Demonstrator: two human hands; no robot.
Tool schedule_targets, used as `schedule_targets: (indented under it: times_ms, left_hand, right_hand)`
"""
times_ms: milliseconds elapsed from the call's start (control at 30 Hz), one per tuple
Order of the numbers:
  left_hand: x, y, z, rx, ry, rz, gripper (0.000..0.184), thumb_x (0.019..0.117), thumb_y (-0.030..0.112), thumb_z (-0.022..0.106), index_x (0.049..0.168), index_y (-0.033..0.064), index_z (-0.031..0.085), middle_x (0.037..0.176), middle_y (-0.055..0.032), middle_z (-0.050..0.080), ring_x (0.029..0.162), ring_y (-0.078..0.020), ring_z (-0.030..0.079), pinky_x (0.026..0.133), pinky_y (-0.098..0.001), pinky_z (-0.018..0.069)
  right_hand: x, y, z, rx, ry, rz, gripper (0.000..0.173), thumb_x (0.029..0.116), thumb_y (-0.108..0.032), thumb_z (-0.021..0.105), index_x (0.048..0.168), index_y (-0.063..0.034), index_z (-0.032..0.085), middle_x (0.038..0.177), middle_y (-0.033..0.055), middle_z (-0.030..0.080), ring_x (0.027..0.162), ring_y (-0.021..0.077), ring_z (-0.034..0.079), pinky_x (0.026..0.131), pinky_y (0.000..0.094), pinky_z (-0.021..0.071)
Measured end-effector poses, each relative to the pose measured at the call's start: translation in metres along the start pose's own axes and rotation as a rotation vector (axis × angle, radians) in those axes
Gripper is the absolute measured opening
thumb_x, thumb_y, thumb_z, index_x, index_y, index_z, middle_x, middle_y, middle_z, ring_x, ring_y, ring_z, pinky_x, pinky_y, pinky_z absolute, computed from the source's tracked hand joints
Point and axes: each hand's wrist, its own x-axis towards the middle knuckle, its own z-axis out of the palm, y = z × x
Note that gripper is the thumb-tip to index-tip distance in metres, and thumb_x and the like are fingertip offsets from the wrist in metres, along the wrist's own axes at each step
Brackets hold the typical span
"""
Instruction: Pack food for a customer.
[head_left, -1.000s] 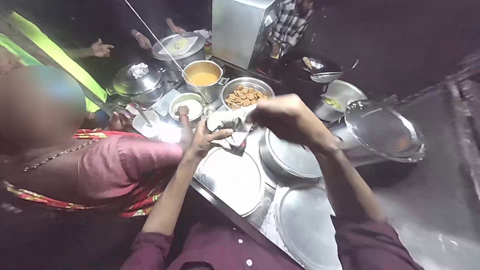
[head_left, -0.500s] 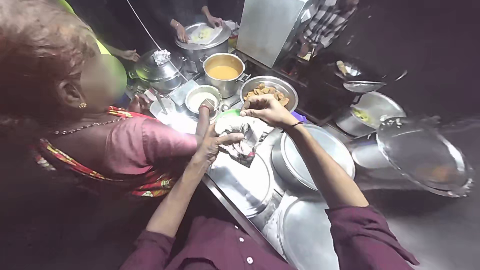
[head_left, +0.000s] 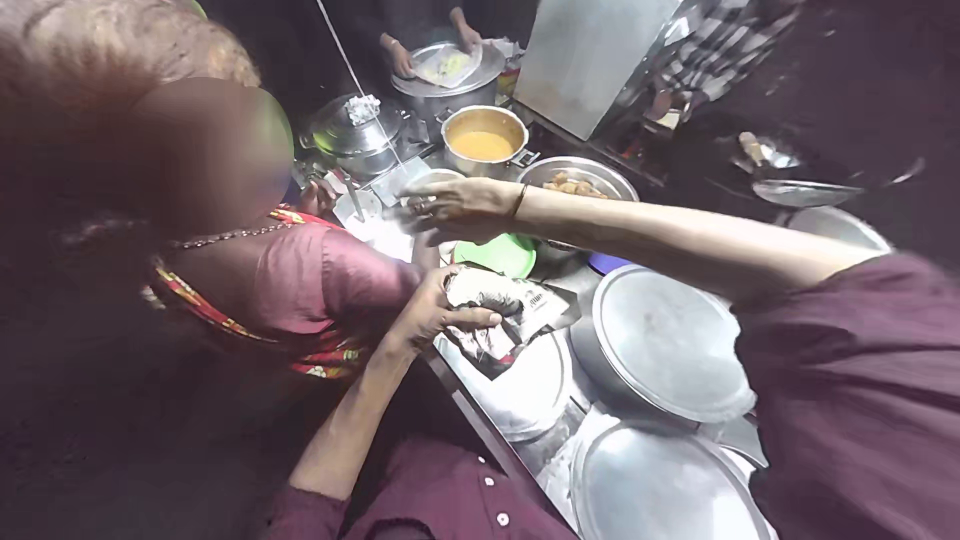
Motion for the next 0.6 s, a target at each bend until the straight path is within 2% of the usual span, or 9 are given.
schedule_targets:
  times_ms: [67,133,167,233,267,333,367,467,600]
  left_hand:
    - [-0.005,0.007,-0.008,0.051,0.048,0.019,0.048,0.0775,0.001,0.085,0.122,-0.0016,0.067,0.107,-0.0171,0.073,0.095,-0.0253,0.073,0.086,-0.0415,0.0628]
    - [-0.011,0.013,-0.016,0.093,0.152,-0.005,0.047,0.0777,0.001,0.085,0.122,-0.0001,0.068,0.106,-0.0169,0.074,0.094,-0.0256,0.073,0.085,-0.0411,0.0632]
    - [-0.012,0.014,-0.02,0.117,0.212,-0.025,0.047,0.0776,0.001,0.086,0.121,0.0007,0.068,0.105,-0.0162,0.074,0.093,-0.0256,0.074,0.085,-0.0411,0.0634]
    - [-0.015,0.012,-0.025,0.162,0.305,-0.071,0.046,0.0766,0.002,0.087,0.119,0.0015,0.069,0.103,-0.0155,0.075,0.093,-0.0257,0.075,0.085,-0.0416,0.064]
    - [-0.015,0.011,-0.027,0.181,0.329,-0.081,0.046,0.0758,0.002,0.088,0.118,0.0014,0.07,0.102,-0.0152,0.075,0.092,-0.0253,0.075,0.084,-0.0414,0.064]
    - [-0.013,0.011,-0.027,0.212,0.336,-0.098,0.047,0.0744,0.003,0.089,0.117,0.0002,0.069,0.102,-0.015,0.076,0.092,-0.0249,0.075,0.084,-0.0409,0.0645]
    - [-0.01,0.01,-0.026,0.213,0.332,-0.098,0.047,0.0739,0.003,0.089,0.116,-0.0013,0.068,0.102,-0.0155,0.075,0.092,-0.0252,0.075,0.085,-0.0413,0.0644]
    - [-0.001,0.002,-0.02,0.176,0.45,-0.103,0.046,0.0751,-0.001,0.087,0.115,-0.0041,0.064,0.099,-0.0168,0.075,0.089,-0.0264,0.075,0.082,-0.0428,0.0651]
    - [0.02,0.01,-0.012,0.029,0.742,0.029,0.054,0.0718,0.004,0.092,0.119,-0.0002,0.065,0.1,-0.016,0.074,0.088,-0.0259,0.074,0.079,-0.0434,0.0648]
  right_hand:
    - [-0.006,-0.002,0.003,0.005,-0.194,0.015,0.034,0.0731,0.001,0.082,0.106,0.003,0.077,0.145,0.019,0.059,0.145,0.0386,0.042,0.123,0.0506,0.025]
    - [-0.022,-0.004,-0.019,-0.015,-0.397,0.151,0.016,0.0746,-0.008,0.085,0.084,-0.0001,0.075,0.099,0.0141,0.073,0.106,0.0343,0.066,0.111,0.0555,0.04]
    - [-0.032,-0.001,-0.031,-0.006,-0.48,0.237,0.013,0.0788,-0.012,0.08,0.081,-0.0029,0.072,0.082,0.0119,0.068,0.088,0.0331,0.068,0.097,0.0579,0.0484]
    - [-0.052,-0.001,-0.054,0.031,-0.472,0.39,0.011,0.0864,-0.015,0.069,0.081,-0.0065,0.066,0.068,0.0104,0.06,0.068,0.0333,0.064,0.066,0.0565,0.0516]
    - [-0.062,0.0,-0.062,0.009,-0.39,0.397,0.01,0.0909,-0.016,0.063,0.086,-0.0079,0.064,0.066,0.0094,0.057,0.065,0.0327,0.063,0.062,0.055,0.0507]
    - [-0.077,-0.002,-0.077,-0.065,-0.194,0.36,0.015,0.0986,-0.014,0.052,0.1,-0.0066,0.065,0.072,0.0104,0.061,0.074,0.0325,0.066,0.081,0.055,0.0527]
    - [-0.079,-0.006,-0.086,-0.067,-0.137,0.367,0.017,0.098,-0.013,0.051,0.102,-0.0076,0.066,0.071,0.0097,0.062,0.073,0.0317,0.066,0.08,0.0547,0.053]
    - [-0.073,-0.037,-0.118,0.164,-0.191,0.467,0.012,0.0992,-0.015,0.058,0.096,-0.0201,0.069,0.066,0.0007,0.058,0.061,0.0232,0.061,0.055,0.0486,0.0482]
    - [-0.074,-0.093,-0.105,0.273,-0.098,0.439,0.011,0.0962,-0.017,0.062,0.104,-0.0229,0.068,0.072,-0.0028,0.061,0.061,0.0185,0.061,0.054,0.0443,0.0502]
